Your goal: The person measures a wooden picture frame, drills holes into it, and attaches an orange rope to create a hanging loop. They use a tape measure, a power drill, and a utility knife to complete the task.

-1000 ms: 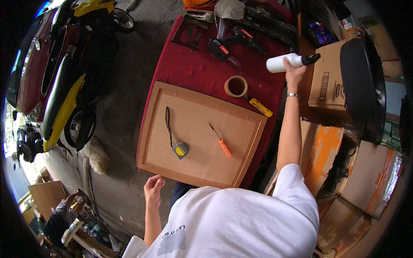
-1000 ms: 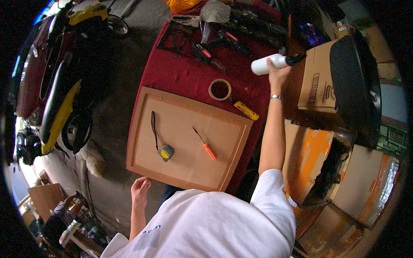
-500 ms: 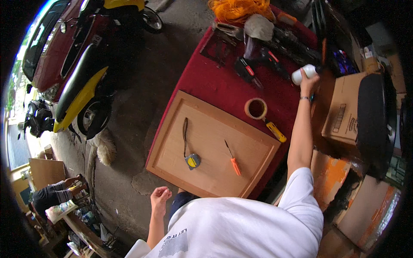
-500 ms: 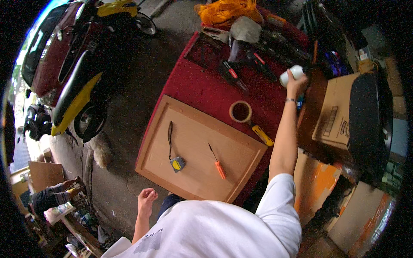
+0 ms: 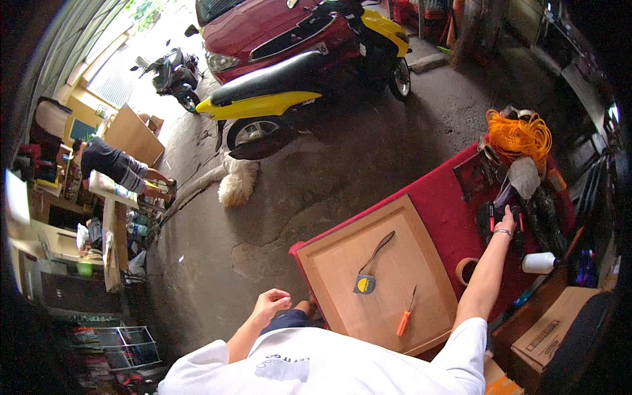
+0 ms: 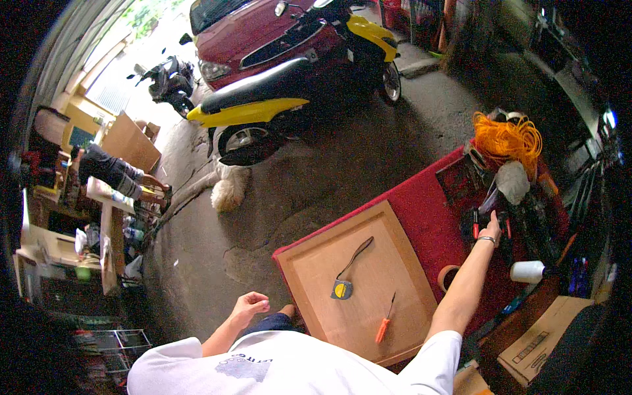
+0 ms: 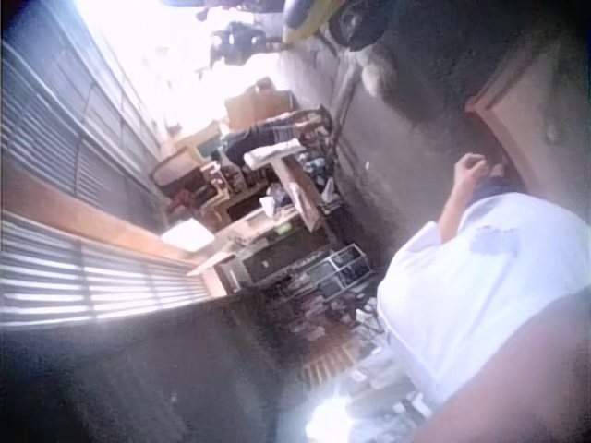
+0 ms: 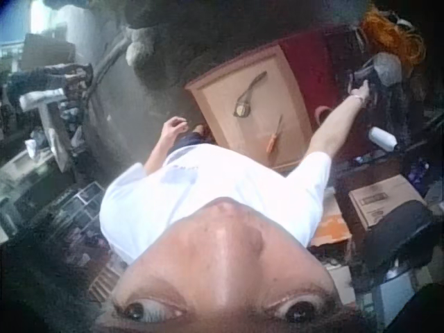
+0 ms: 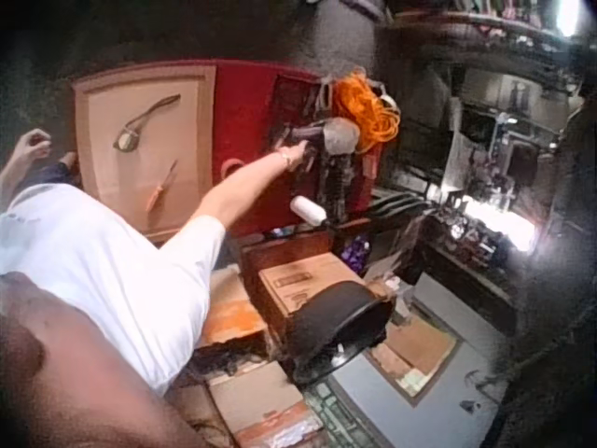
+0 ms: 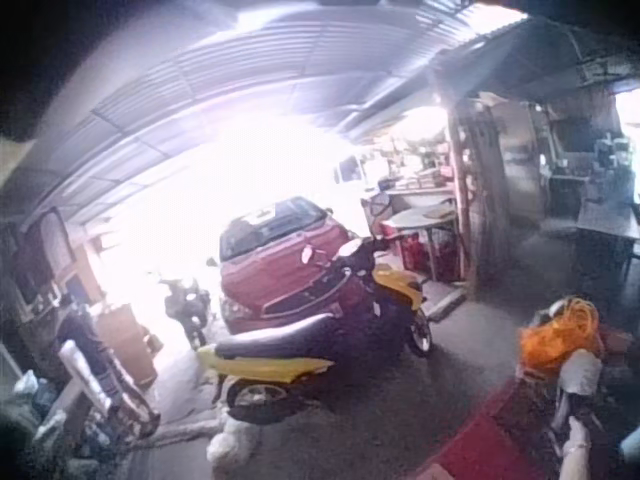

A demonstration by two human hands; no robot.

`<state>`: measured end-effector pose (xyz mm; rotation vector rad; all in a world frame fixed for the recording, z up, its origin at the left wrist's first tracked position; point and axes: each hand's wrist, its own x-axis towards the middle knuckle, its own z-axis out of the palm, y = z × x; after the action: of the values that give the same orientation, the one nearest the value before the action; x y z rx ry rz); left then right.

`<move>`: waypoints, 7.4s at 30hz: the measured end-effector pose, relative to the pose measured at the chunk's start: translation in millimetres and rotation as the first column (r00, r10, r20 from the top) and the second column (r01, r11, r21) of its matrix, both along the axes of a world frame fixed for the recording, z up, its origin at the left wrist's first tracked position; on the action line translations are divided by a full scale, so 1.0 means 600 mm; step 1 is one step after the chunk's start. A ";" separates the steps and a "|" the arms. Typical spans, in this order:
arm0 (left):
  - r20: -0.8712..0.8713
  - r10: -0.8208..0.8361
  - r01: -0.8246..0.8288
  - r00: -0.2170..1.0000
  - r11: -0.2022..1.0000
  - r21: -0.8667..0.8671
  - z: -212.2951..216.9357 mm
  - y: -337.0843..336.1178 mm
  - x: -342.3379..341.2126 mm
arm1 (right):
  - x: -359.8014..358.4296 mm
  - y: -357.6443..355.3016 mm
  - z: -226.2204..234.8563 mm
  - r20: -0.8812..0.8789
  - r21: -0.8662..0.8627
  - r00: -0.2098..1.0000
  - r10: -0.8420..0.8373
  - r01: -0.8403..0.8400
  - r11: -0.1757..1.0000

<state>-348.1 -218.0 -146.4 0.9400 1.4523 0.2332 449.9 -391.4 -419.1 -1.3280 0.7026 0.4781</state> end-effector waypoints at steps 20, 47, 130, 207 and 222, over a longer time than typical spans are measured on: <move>0.342 -0.343 0.350 0.875 0.936 0.046 -0.091 0.166 0.074 | -0.506 -0.093 0.629 0.756 -0.127 0.584 0.295 -0.312 0.942; 0.529 -0.112 0.221 0.841 0.964 -0.147 -0.250 -0.397 0.669 | -0.849 -0.350 0.518 0.013 -0.620 0.942 0.335 -0.255 0.742; 0.241 -0.133 0.143 0.961 0.989 -0.025 -0.227 -0.387 0.688 | -0.534 -0.247 0.586 -0.467 -0.612 0.571 0.675 -0.760 0.220; 0.654 -0.140 0.572 0.743 0.640 -0.513 -0.113 -0.081 0.376 | -0.409 -0.356 0.248 -0.065 -0.926 0.151 0.986 -0.377 -0.004; 0.622 -0.271 0.580 0.735 0.727 -0.368 0.017 -0.075 0.188 | -1.062 -0.100 0.507 0.371 -0.001 0.865 0.337 -0.362 0.932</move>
<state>-235.3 -263.2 -136.1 0.6444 0.6642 -0.2686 -187.4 -451.2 -115.1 -1.4351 0.1290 0.5192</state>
